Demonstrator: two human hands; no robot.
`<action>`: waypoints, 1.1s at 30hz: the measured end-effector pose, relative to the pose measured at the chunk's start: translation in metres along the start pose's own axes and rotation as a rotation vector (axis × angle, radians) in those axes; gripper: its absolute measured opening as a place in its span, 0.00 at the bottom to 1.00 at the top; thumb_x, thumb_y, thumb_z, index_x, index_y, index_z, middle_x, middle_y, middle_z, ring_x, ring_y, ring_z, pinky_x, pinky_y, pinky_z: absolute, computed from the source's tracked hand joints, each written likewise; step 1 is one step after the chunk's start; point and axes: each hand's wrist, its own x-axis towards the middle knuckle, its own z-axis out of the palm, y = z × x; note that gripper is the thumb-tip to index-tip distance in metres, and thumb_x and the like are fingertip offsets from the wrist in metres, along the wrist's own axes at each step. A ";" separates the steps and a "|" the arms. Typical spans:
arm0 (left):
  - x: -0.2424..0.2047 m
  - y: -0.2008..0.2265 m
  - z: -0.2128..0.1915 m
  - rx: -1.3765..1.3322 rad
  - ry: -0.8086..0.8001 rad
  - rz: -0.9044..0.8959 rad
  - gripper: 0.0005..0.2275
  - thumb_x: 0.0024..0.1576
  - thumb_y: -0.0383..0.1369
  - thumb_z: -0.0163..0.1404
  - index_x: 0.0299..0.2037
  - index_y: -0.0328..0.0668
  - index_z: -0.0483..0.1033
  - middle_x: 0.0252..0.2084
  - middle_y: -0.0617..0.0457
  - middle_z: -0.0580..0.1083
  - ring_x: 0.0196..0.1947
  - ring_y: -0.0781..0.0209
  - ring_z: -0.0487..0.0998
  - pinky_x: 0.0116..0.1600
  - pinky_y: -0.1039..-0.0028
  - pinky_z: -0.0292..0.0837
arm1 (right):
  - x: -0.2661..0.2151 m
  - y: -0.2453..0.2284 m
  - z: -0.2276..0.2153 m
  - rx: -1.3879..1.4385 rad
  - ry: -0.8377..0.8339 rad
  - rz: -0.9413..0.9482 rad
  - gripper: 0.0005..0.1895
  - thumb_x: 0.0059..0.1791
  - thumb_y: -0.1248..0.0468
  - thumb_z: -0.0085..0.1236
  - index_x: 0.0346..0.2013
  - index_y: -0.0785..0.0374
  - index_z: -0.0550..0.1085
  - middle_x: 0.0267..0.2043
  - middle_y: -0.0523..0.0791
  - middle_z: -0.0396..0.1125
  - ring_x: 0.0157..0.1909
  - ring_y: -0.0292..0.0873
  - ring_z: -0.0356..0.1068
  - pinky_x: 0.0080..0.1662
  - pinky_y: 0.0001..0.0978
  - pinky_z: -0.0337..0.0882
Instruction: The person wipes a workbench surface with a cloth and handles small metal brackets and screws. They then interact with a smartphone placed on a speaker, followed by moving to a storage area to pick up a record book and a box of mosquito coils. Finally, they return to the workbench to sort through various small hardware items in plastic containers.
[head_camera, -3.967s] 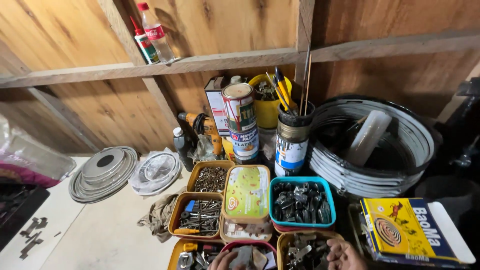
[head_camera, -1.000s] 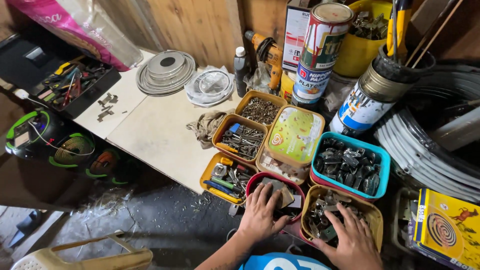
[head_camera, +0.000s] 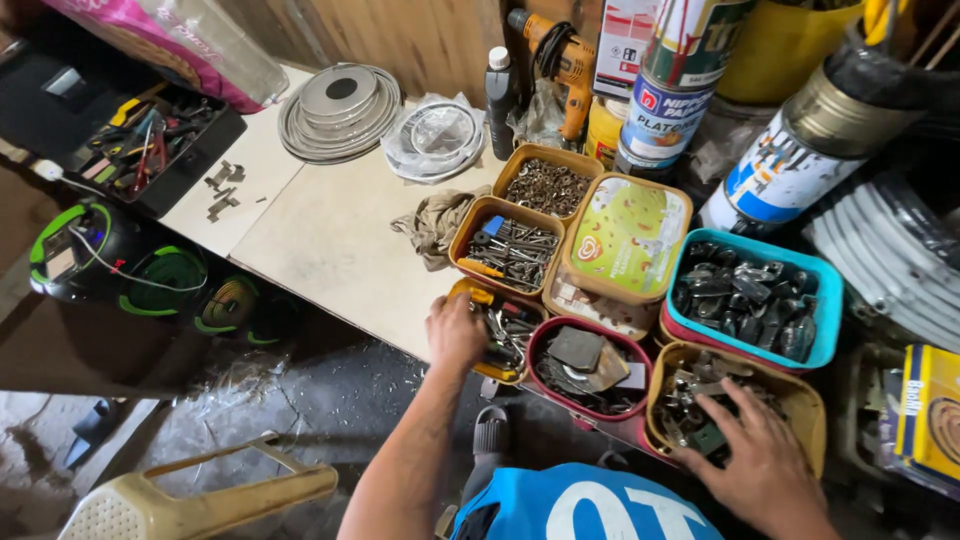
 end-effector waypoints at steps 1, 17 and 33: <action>0.006 -0.001 0.002 0.001 -0.006 0.004 0.23 0.61 0.35 0.48 0.68 0.49 0.63 0.70 0.49 0.66 0.75 0.45 0.52 0.76 0.48 0.48 | 0.001 0.000 0.000 0.000 -0.002 0.007 0.46 0.38 0.26 0.54 0.68 0.34 0.63 0.80 0.39 0.48 0.78 0.50 0.50 0.73 0.49 0.53; 0.049 -0.056 -0.014 -0.222 0.077 0.282 0.15 0.54 0.42 0.57 0.49 0.50 0.81 0.46 0.53 0.82 0.46 0.54 0.79 0.51 0.60 0.72 | 0.000 -0.046 -0.016 0.270 0.580 0.087 0.20 0.47 0.59 0.67 0.50 0.65 0.80 0.58 0.48 0.75 0.61 0.45 0.74 0.67 0.38 0.70; -0.017 -0.038 -0.045 -0.749 -0.409 0.306 0.15 0.49 0.38 0.63 0.44 0.40 0.88 0.39 0.53 0.87 0.38 0.69 0.84 0.45 0.79 0.81 | 0.084 -0.214 -0.017 1.373 0.220 0.205 0.07 0.47 0.68 0.63 0.39 0.67 0.82 0.29 0.50 0.79 0.21 0.38 0.70 0.27 0.26 0.72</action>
